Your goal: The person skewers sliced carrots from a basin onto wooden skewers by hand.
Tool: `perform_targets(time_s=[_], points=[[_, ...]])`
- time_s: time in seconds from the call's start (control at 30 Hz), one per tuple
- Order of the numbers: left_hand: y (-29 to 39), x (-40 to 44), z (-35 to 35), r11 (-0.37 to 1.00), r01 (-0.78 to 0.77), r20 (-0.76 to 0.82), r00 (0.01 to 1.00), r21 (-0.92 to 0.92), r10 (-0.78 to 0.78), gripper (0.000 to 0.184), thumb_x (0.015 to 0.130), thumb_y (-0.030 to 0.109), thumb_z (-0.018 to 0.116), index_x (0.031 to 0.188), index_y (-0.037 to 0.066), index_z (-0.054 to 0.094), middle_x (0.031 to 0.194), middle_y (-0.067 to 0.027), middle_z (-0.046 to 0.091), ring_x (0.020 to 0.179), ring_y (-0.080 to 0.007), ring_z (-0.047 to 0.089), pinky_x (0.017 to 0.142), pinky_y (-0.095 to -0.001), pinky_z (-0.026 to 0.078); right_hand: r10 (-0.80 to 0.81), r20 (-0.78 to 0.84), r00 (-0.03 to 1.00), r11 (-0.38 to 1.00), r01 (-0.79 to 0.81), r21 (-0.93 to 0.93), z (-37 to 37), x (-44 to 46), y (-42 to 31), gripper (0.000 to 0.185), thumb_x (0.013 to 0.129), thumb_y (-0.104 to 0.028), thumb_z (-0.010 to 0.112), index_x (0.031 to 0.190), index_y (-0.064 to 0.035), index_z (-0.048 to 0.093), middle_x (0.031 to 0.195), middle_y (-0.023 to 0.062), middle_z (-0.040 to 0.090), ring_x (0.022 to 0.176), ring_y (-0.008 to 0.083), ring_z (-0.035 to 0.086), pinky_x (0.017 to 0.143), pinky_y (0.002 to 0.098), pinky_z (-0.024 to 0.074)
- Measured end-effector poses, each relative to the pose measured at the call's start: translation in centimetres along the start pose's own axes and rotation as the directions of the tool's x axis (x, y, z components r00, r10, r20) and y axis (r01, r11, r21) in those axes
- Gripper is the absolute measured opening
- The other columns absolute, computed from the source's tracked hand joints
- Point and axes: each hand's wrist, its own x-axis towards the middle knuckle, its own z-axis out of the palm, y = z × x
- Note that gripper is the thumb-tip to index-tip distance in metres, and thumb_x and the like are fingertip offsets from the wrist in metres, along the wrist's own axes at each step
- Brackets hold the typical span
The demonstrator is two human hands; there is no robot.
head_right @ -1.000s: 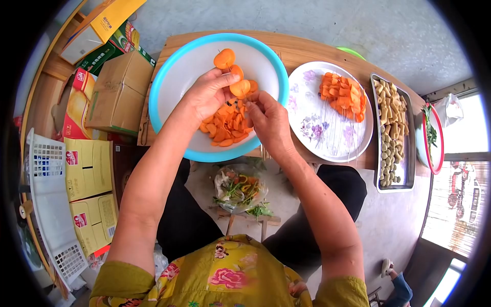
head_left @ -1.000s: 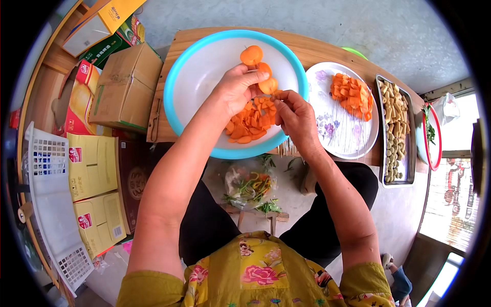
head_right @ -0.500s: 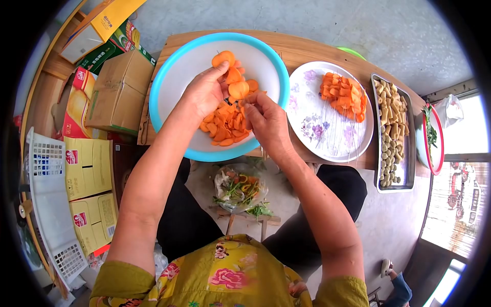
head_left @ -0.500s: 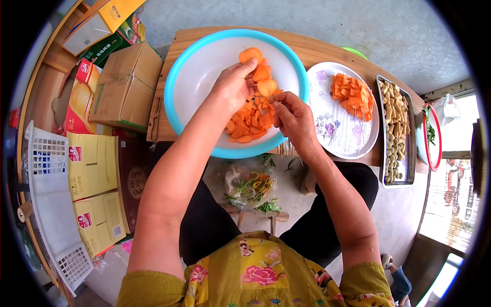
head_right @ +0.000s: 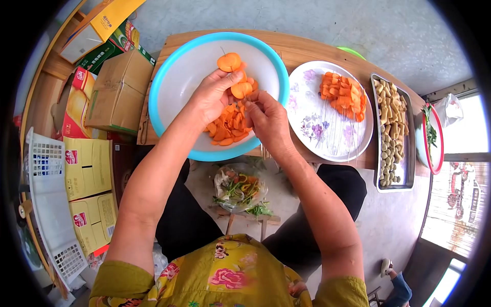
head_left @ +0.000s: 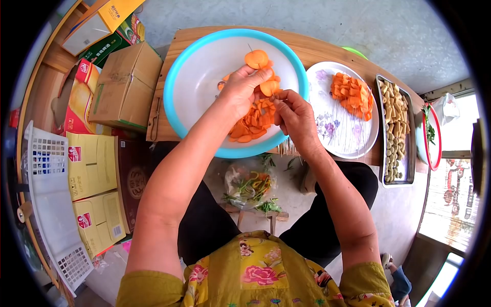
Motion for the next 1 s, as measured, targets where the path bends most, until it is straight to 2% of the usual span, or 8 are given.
perform_targets(time_s=[0.2,0.47,0.57,0.77,0.83,0.87,0.93,1.0], points=[[-0.3,-0.2,0.4,0.997,0.007,-0.031,1.000,0.077,-0.005,0.040,0.086,0.018,0.067,0.121,0.005,0.051,0.106,-0.0076,0.061,0.100,-0.0188,0.061,0.079,-0.0312,0.051,0.096,0.015,0.995,0.995,-0.096,0.010,-0.1,-0.2,-0.9,0.014,0.094,-0.014,0.053,0.094,0.0001,0.055,0.061,0.0019,0.052,0.045,0.0056,0.041,0.041,0.0197,0.0313],[-0.2,0.3,0.2,0.957,-0.181,0.020,0.983,0.226,0.181,0.036,0.084,0.009,0.066,0.114,-0.002,0.052,0.099,-0.0115,0.062,0.089,-0.0200,0.064,0.074,-0.0327,0.056,0.066,-0.018,0.998,0.997,-0.065,0.041,-1.1,0.4,-1.0,0.014,0.093,-0.014,0.053,0.091,-0.0001,0.056,0.060,0.0027,0.054,0.044,0.0060,0.043,0.040,0.0199,0.0322],[0.1,0.3,-0.1,0.957,-0.143,0.058,0.989,0.251,0.133,0.040,0.087,0.018,0.064,0.119,0.001,0.048,0.107,-0.0089,0.060,0.098,-0.0185,0.061,0.079,-0.0315,0.054,0.047,-0.037,0.998,0.998,-0.045,0.036,-1.1,0.2,-1.0,0.013,0.093,-0.011,0.053,0.088,0.0002,0.056,0.058,0.0034,0.055,0.042,0.0059,0.042,0.038,0.0203,0.0321],[1.6,0.8,-2.4,0.916,-0.072,0.065,0.997,0.395,0.050,0.033,0.090,0.019,0.060,0.117,0.000,0.054,0.107,-0.0087,0.061,0.089,-0.0178,0.064,0.076,-0.0300,0.054,0.011,-0.047,0.999,0.999,-0.009,0.034,-2.2,0.3,-1.6,0.016,0.093,-0.017,0.054,0.092,-0.0018,0.059,0.061,-0.0001,0.052,0.047,0.0046,0.040,0.043,0.0183,0.0310],[1.7,0.9,-2.8,0.634,-0.058,0.030,0.998,0.771,0.056,0.026,0.088,0.015,0.059,0.109,0.001,0.061,0.106,-0.0089,0.063,0.086,-0.0181,0.065,0.076,-0.0318,0.053,0.023,-0.068,0.997,0.999,-0.021,0.030,-2.5,0.3,-2.1,0.015,0.093,-0.017,0.055,0.092,-0.0023,0.058,0.061,-0.0003,0.052,0.046,0.0046,0.039,0.043,0.0183,0.0302],[1.4,1.0,-3.2,0.633,-0.057,0.030,0.998,0.772,0.054,0.026,0.088,0.015,0.059,0.109,0.001,0.061,0.106,-0.0089,0.063,0.086,-0.0181,0.065,0.076,-0.0318,0.053,0.023,-0.076,0.997,0.999,-0.020,0.042,-2.7,0.3,-2.3,0.015,0.093,-0.017,0.055,0.091,-0.0026,0.058,0.061,-0.0003,0.052,0.046,0.0046,0.039,0.043,0.0185,0.0300],[-0.1,1.4,-4.3,0.132,-0.138,0.133,0.990,0.982,0.048,0.025,0.082,0.010,0.059,0.105,0.002,0.064,0.108,-0.0108,0.063,0.092,-0.0217,0.064,0.080,-0.0345,0.050,0.024,-0.090,0.996,0.998,-0.019,0.055,-3.0,0.3,-2.2,0.016,0.092,-0.018,0.056,0.091,-0.0030,0.058,0.061,-0.0003,0.051,0.046,0.0046,0.039,0.043,0.0190,0.0301],[-2.1,1.6,-4.7,-0.002,-0.212,0.212,0.977,0.977,-0.018,0.026,0.080,0.009,0.059,0.105,0.004,0.065,0.107,-0.0119,0.063,0.095,-0.0247,0.062,0.082,-0.0354,0.049,0.024,-0.090,0.996,0.998,-0.018,0.064,-3.1,0.4,-2.3,0.016,0.092,-0.015,0.056,0.092,0.0000,0.058,0.060,0.0010,0.053,0.045,0.0052,0.040,0.042,0.0196,0.0309]])
